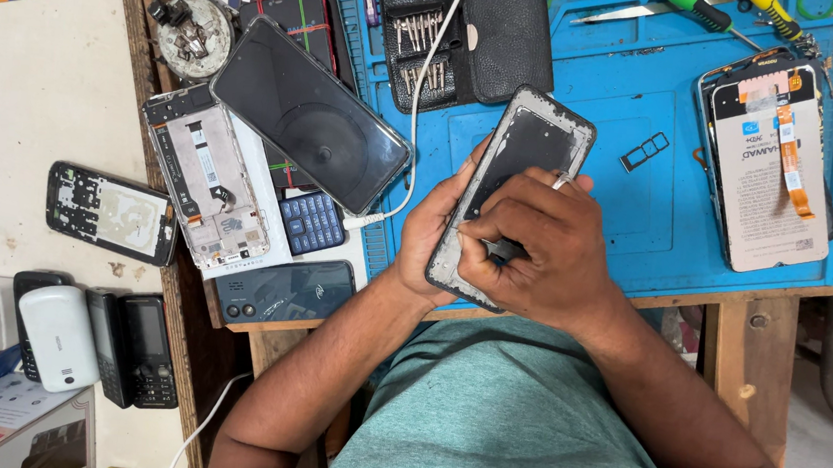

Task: The person disassembles a smartphone, removes the back cover, and uses a small tool to scrape adhesive from the frame. They handle multiple disassembled phones and tools on a cluttered workbench.

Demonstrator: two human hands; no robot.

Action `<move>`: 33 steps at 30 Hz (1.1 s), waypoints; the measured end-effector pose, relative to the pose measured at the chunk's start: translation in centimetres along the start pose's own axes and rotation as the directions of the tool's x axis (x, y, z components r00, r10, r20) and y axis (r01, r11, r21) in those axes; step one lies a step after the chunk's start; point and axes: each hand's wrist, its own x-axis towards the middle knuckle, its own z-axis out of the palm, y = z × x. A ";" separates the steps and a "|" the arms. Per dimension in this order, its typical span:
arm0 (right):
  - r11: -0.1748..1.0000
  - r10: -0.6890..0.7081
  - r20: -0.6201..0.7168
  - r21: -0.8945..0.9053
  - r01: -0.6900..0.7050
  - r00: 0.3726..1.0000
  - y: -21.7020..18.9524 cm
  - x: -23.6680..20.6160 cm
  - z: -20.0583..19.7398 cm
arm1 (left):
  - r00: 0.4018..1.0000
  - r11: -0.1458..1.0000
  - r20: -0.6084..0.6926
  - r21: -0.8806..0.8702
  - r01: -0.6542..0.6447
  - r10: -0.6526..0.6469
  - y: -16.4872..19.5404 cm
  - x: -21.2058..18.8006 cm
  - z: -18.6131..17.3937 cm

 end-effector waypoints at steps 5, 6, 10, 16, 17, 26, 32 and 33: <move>0.996 0.028 -0.039 -0.086 -0.031 0.999 -0.2 -0.1 0.2 | 1.000 0.999 0.017 0.045 -0.005 0.004 0.0 -0.1 0.0; 0.994 0.044 -0.052 -0.098 -0.049 0.998 -0.3 -0.1 0.2 | 1.000 0.997 -0.009 0.072 -0.015 0.016 0.0 -0.1 0.0; 0.994 0.018 -0.050 -0.110 -0.024 0.999 -0.3 -0.1 0.2 | 1.000 0.996 -0.015 0.093 0.001 0.000 0.1 -0.2 0.2; 0.999 0.021 -0.033 -0.039 -0.022 0.999 0.0 -0.1 -0.1 | 1.000 0.995 0.024 0.094 -0.020 0.018 0.1 0.1 0.3; 0.999 0.019 -0.036 -0.047 -0.021 0.999 0.0 -0.1 0.0 | 1.000 0.996 0.021 0.091 -0.017 0.015 0.1 0.0 0.3; 0.999 0.023 -0.033 -0.046 -0.025 0.999 -0.6 0.2 -0.2 | 1.000 0.999 -0.001 0.032 -0.001 0.001 0.1 0.0 0.6; 0.999 0.031 0.003 -0.035 -0.031 1.000 -0.7 -0.5 -0.1 | 1.000 1.000 0.011 0.008 0.020 -0.020 -0.1 -0.3 0.1; 0.999 0.027 0.008 -0.036 -0.027 1.000 -0.6 -0.8 0.0 | 1.000 1.000 -0.007 -0.002 0.024 -0.024 -0.1 -0.6 -0.1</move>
